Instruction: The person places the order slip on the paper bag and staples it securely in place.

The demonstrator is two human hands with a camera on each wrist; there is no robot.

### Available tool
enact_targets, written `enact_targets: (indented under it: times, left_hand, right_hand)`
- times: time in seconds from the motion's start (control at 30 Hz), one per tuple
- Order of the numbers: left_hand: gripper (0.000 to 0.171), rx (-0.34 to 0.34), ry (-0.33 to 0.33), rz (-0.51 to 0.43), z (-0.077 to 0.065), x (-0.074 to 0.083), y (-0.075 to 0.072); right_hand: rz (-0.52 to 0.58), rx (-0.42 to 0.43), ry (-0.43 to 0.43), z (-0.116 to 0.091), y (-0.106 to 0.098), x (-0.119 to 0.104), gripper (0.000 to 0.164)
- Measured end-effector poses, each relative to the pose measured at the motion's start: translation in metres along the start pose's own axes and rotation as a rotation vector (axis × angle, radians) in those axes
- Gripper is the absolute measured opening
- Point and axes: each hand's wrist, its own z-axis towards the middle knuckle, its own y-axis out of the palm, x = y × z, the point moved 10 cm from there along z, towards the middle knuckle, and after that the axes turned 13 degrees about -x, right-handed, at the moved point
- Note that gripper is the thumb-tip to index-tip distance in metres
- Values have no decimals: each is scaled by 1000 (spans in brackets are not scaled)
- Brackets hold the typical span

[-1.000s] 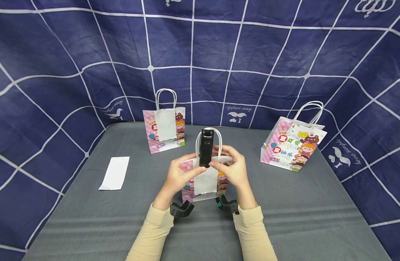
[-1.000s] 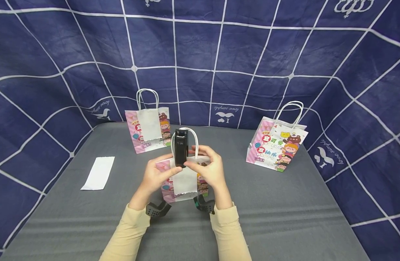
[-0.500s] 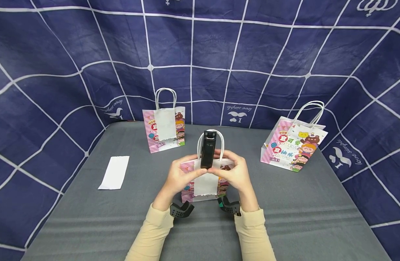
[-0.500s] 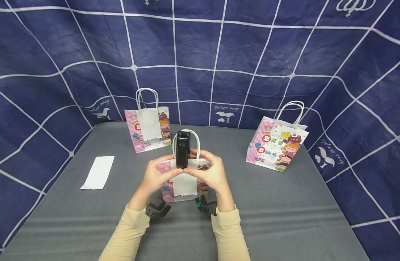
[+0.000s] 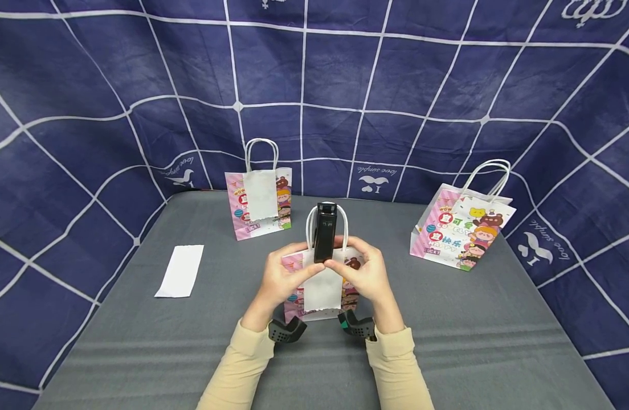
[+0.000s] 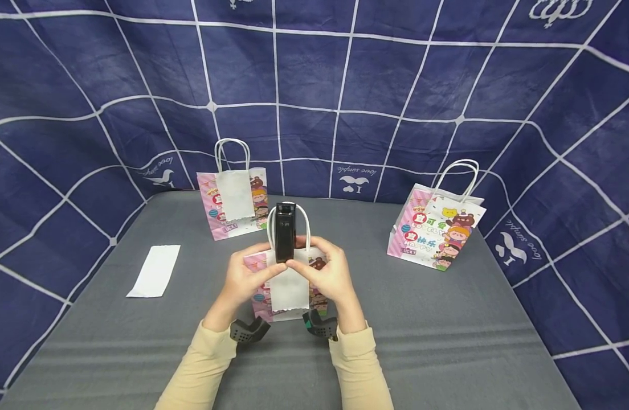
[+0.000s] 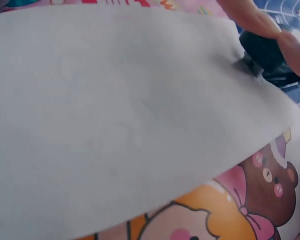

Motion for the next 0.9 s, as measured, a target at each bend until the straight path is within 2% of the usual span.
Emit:
enact_targets:
  times: [0.4,0.53,0.57,0.63,0.77,0.8,0.9]
  left_hand:
    - [30,0,11,-64,0,-3,1]
    - [30,18,17,-97,-1,-23,1]
    - [30,19,37,-104,-3,-34,2]
    - [32,26,42,-98,-4,-44,2]
    - [33,14,23,-78,-4,-45,2]
    - [34,13,-2,-67,-4,-39,0]
    - [36,-3,-33,-67,-4,-40,0]
  right_hand:
    - [9,37,-1,0,0,-3,34]
    - [2,46,-5,1,-2,-2,33]
    - [3,44,-5,1,-2,-2,33]
    - [6,38,-1,1,-2,-1,34]
    - [7,22,16,1,-1,0,34]
    - [4,18,17,1,-1,-1,35]
    - [-4,4,18,1,0,-2,36]
